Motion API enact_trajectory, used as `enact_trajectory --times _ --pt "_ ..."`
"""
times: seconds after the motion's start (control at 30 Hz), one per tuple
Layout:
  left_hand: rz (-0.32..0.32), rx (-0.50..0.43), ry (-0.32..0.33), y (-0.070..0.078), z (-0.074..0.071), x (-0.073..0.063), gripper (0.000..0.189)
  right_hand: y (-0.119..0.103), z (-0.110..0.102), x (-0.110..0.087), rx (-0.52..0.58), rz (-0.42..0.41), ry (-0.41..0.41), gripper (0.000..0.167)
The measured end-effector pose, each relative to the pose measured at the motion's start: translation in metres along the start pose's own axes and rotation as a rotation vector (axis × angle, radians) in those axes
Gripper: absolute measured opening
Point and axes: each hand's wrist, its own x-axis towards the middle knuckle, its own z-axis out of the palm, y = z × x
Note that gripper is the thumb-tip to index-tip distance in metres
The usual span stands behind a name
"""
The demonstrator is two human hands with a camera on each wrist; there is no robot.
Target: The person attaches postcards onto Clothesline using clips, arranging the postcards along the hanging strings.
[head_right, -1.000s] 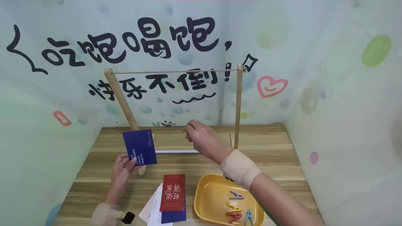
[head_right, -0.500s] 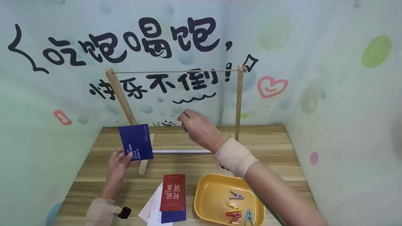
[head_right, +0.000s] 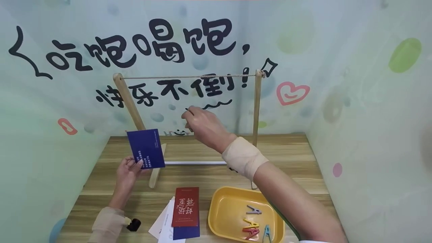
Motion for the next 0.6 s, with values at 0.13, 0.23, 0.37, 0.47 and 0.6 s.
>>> enact_trajectory --times 0.13,0.23,0.37,0.47,0.6 --pt "0.001 0.005 0.025 0.001 0.002 0.003 0.017 0.001 0.000 0.009 0.024 0.008 0.000 0.021" --pt "0.000 0.012 0.027 0.001 0.005 0.003 0.017 0.002 0.001 0.015 0.046 0.024 -0.011 0.022" --pt "-0.004 0.018 0.024 0.004 0.010 0.005 0.017 0.004 -0.001 0.024 0.063 0.060 -0.022 0.023" --pt "-0.001 0.031 0.032 0.007 0.014 0.008 0.017 0.005 -0.005 0.031 0.057 0.091 -0.017 0.022" --pt "0.007 0.083 0.055 0.014 0.019 0.013 0.017 0.004 -0.011 0.042 0.066 0.127 -0.024 0.022"
